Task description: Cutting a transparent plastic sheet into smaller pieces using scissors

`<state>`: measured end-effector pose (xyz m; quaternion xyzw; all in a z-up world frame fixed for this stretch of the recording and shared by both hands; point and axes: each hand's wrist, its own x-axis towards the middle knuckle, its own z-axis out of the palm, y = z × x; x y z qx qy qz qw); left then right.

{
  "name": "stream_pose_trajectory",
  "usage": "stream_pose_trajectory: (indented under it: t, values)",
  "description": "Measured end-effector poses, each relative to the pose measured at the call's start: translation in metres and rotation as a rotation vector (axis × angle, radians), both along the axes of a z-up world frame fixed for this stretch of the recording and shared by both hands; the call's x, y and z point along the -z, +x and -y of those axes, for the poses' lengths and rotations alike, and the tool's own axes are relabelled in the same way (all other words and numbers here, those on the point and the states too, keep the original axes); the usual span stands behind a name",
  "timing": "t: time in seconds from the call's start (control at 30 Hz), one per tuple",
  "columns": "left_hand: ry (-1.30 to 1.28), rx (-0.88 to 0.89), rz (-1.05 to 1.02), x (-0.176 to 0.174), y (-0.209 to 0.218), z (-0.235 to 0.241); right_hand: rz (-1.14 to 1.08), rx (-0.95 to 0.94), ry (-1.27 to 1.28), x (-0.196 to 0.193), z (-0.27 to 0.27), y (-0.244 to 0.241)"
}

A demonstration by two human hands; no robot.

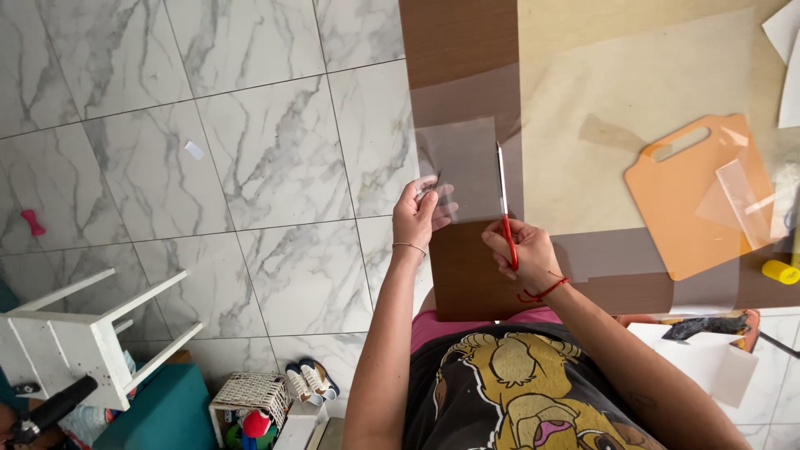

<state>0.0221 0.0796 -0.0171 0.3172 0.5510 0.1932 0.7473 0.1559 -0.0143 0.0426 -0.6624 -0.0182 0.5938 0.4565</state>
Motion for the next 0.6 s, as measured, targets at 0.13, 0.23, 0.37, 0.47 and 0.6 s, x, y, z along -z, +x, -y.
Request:
stream_pose_trajectory:
  t: [0.13,0.23,0.37,0.47,0.6]
  values:
    - [-0.033,-0.021,0.018,-0.001,0.0,-0.004,0.0,-0.025,0.011,0.009,-0.004,0.004]
    - [-0.086,-0.027,0.059,-0.011,-0.001,-0.007,-0.013,-0.022,0.061,0.026,-0.002,0.006]
    - [-0.133,-0.02,0.083,-0.013,-0.003,-0.011,-0.066,-0.016,0.121,0.025,-0.009,0.01]
    - [-0.122,-0.006,0.075,-0.018,-0.002,-0.012,-0.058,-0.027,0.054,0.021,-0.018,0.014]
    - [-0.115,-0.012,0.085,-0.016,-0.002,-0.012,-0.046,0.002,0.015,0.005,-0.028,0.01]
